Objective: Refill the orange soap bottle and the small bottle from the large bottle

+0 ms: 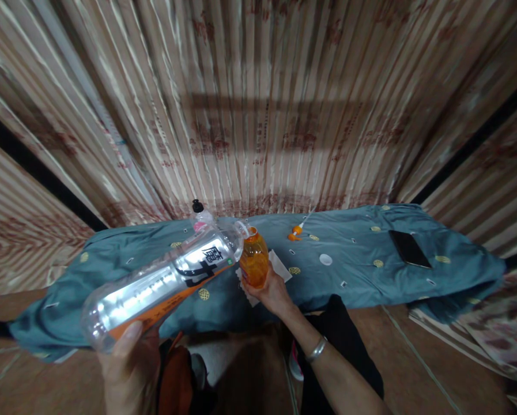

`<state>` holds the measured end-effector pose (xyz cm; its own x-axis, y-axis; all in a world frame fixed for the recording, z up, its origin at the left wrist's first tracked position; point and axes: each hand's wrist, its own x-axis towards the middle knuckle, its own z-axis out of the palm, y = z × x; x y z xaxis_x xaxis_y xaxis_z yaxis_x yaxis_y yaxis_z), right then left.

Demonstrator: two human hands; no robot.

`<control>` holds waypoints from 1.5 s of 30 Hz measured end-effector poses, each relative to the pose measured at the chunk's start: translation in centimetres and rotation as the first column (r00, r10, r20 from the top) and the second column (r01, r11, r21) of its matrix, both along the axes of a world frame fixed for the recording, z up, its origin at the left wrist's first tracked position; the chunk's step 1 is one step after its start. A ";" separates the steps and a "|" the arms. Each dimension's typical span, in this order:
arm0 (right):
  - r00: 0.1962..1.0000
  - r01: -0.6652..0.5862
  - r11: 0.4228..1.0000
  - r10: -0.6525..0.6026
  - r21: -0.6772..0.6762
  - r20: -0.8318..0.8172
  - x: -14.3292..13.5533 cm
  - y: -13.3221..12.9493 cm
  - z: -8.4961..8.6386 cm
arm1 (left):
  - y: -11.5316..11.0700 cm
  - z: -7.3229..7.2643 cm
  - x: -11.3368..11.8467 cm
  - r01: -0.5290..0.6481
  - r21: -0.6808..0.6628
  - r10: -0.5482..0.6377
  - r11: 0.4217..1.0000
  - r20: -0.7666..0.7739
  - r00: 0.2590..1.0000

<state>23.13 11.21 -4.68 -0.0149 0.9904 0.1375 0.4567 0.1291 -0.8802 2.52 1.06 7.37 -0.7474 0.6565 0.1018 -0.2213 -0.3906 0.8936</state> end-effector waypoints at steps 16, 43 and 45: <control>1.000 -0.003 1.000 0.003 -0.019 -0.004 0.0 0.1 0.0 | 0.0 0.7 0.3 0.016 -0.056 -0.017 0.998 -0.022 1.000; 1.000 0.001 1.000 -0.001 -0.016 -0.010 0.1 0.1 -0.4 | 0.0 0.9 0.5 0.001 -0.020 0.000 1.000 0.044 0.999; 1.000 0.000 1.000 -0.001 -0.014 -0.006 0.1 0.2 -0.6 | 0.0 1.0 0.6 0.001 -0.019 0.000 1.000 0.047 0.999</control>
<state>23.18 11.40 -5.26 -0.0136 0.9922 0.1237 0.4512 0.1164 -0.8848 3.09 1.10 8.35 -0.7506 0.6586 0.0544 -0.2631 -0.3734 0.8896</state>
